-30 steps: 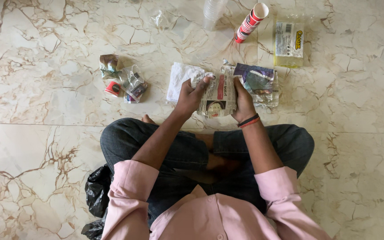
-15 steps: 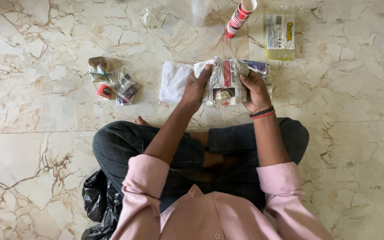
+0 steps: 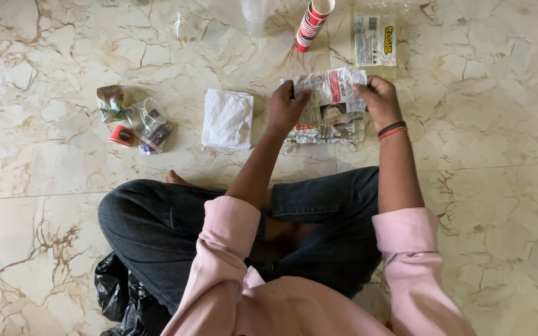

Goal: The person sits on the floor and sorts recyclable materials, including paper cups, plastic cups, and newspaper, into separate piles. They handle each item individually, stacking cups and folding newspaper sections.

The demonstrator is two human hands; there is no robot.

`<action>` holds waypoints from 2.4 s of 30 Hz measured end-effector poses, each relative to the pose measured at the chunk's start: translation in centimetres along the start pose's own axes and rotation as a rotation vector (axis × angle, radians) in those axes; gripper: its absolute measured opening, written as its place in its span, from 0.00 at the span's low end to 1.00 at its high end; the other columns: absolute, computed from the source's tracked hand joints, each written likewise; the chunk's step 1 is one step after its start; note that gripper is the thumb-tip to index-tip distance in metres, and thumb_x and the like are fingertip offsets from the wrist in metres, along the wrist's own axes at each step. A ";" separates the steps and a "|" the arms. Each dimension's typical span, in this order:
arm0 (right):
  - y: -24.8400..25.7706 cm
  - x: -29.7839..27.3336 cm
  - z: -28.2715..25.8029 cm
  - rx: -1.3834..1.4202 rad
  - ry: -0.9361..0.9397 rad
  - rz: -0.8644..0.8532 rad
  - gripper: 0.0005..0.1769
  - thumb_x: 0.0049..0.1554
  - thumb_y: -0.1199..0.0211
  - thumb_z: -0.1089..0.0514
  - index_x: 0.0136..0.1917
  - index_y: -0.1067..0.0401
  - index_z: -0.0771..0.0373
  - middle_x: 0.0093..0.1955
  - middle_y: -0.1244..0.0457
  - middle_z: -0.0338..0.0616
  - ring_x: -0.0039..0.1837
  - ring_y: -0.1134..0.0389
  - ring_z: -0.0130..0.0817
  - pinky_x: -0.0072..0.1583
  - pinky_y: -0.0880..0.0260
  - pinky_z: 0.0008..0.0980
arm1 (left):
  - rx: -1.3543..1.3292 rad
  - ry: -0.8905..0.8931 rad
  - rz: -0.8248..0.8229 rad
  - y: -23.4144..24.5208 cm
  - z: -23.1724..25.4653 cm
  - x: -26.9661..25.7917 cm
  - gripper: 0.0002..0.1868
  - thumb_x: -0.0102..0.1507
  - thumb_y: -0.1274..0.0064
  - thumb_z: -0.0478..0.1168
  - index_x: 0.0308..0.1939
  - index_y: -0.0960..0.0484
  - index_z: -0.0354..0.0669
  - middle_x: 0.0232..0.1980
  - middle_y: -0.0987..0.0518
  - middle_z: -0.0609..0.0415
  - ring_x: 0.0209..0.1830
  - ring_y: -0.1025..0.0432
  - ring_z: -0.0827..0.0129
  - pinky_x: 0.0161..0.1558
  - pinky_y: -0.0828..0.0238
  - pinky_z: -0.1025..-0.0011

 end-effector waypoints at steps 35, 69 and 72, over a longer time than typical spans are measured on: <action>-13.5 -0.4 7.9 -1.357 -0.074 0.077 0.50 0.59 0.53 0.22 0.84 0.54 0.47 0.87 0.68 0.54 0.85 0.76 0.60 0.69 0.71 0.88 | 0.353 -0.239 0.107 17.0 7.7 6.8 0.16 0.66 0.40 0.37 0.56 0.23 0.39 0.47 0.15 0.52 0.40 0.18 0.69 0.39 0.17 0.73; -8.3 -1.7 4.5 -0.985 0.327 0.495 0.31 0.63 0.33 0.37 0.70 0.35 0.56 0.75 0.42 0.46 0.79 0.48 0.49 0.72 0.65 0.71 | 0.639 0.644 0.634 49.3 -11.5 -3.5 0.15 0.55 0.42 0.46 0.44 0.20 0.50 0.49 0.19 0.53 0.53 0.26 0.57 0.52 0.29 0.56; -8.6 -1.5 3.9 -0.990 0.362 0.513 0.30 0.62 0.32 0.38 0.68 0.33 0.56 0.73 0.41 0.45 0.77 0.46 0.48 0.72 0.60 0.67 | 0.522 0.607 0.415 47.7 -13.2 -1.9 0.16 0.57 0.41 0.52 0.39 0.14 0.46 0.40 0.15 0.48 0.46 0.22 0.58 0.53 0.28 0.60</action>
Point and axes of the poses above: each hand's wrist, its own x-axis towards the middle knuckle, its own y-axis out of the back of the hand, z = x × y, the point moved 9 cm from there along x, towards the middle knuckle
